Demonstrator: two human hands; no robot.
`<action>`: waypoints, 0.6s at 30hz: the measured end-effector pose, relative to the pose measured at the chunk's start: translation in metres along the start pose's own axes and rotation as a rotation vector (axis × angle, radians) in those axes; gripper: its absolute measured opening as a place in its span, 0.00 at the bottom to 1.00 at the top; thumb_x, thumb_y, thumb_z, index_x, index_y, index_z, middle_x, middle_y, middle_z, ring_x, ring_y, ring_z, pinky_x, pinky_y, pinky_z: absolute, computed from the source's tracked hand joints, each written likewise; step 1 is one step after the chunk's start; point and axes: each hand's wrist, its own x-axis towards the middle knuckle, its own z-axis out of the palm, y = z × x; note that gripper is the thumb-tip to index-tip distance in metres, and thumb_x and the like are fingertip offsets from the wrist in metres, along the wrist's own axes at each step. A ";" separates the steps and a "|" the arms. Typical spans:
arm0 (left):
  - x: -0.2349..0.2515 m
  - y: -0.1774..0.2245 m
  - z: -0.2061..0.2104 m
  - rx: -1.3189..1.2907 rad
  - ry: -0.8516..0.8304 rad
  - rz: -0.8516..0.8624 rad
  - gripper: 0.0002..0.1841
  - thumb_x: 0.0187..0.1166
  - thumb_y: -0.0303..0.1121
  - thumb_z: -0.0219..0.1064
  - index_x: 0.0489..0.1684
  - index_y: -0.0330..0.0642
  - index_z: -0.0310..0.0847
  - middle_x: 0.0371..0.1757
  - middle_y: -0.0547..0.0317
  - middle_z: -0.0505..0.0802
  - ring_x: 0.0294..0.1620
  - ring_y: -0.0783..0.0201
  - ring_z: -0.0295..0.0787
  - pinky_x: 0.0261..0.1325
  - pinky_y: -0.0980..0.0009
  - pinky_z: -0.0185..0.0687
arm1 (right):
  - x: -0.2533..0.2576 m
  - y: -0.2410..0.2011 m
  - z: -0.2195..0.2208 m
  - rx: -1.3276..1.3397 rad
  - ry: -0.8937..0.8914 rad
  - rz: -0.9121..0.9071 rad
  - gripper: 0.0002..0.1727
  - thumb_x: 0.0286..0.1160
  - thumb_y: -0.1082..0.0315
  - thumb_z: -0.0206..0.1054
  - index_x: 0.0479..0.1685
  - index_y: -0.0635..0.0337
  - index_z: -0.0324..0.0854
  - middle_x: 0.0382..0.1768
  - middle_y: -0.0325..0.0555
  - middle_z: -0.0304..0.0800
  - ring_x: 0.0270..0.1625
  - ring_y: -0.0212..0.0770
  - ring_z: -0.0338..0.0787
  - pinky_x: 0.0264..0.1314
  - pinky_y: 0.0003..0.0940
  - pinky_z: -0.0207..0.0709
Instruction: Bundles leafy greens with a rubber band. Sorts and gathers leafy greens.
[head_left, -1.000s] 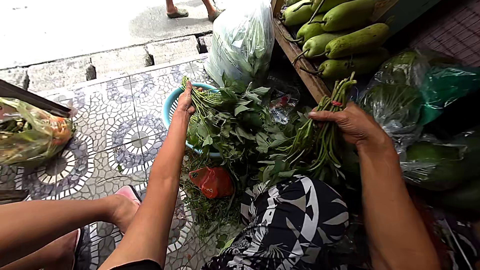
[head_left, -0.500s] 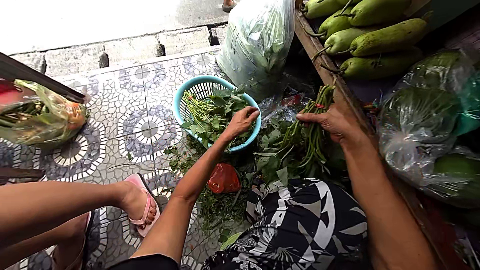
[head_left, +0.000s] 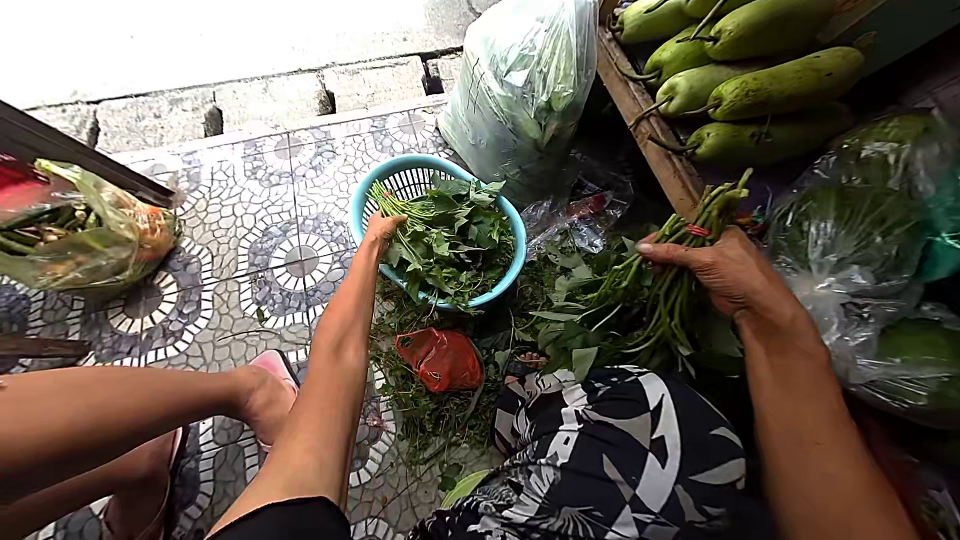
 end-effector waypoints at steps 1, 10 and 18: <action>-0.009 0.008 -0.007 0.016 -0.040 0.111 0.34 0.77 0.34 0.74 0.80 0.27 0.65 0.72 0.30 0.82 0.72 0.41 0.80 0.74 0.45 0.74 | 0.001 0.003 -0.003 0.023 0.004 -0.016 0.12 0.66 0.75 0.76 0.44 0.53 0.83 0.29 0.31 0.90 0.25 0.23 0.84 0.30 0.18 0.81; -0.115 0.048 -0.062 -0.529 0.000 0.606 0.21 0.95 0.35 0.47 0.83 0.40 0.57 0.56 0.56 0.91 0.53 0.65 0.92 0.61 0.66 0.89 | -0.002 0.005 -0.020 0.077 0.012 -0.023 0.08 0.69 0.74 0.74 0.43 0.53 0.84 0.29 0.30 0.91 0.27 0.22 0.86 0.32 0.16 0.82; -0.142 0.092 -0.069 -0.598 0.047 0.580 0.16 0.97 0.35 0.40 0.69 0.36 0.66 0.44 0.63 0.91 0.43 0.75 0.91 0.53 0.75 0.88 | 0.002 -0.007 -0.022 0.041 0.033 -0.036 0.05 0.69 0.75 0.74 0.40 0.58 0.86 0.27 0.33 0.91 0.26 0.24 0.86 0.34 0.19 0.83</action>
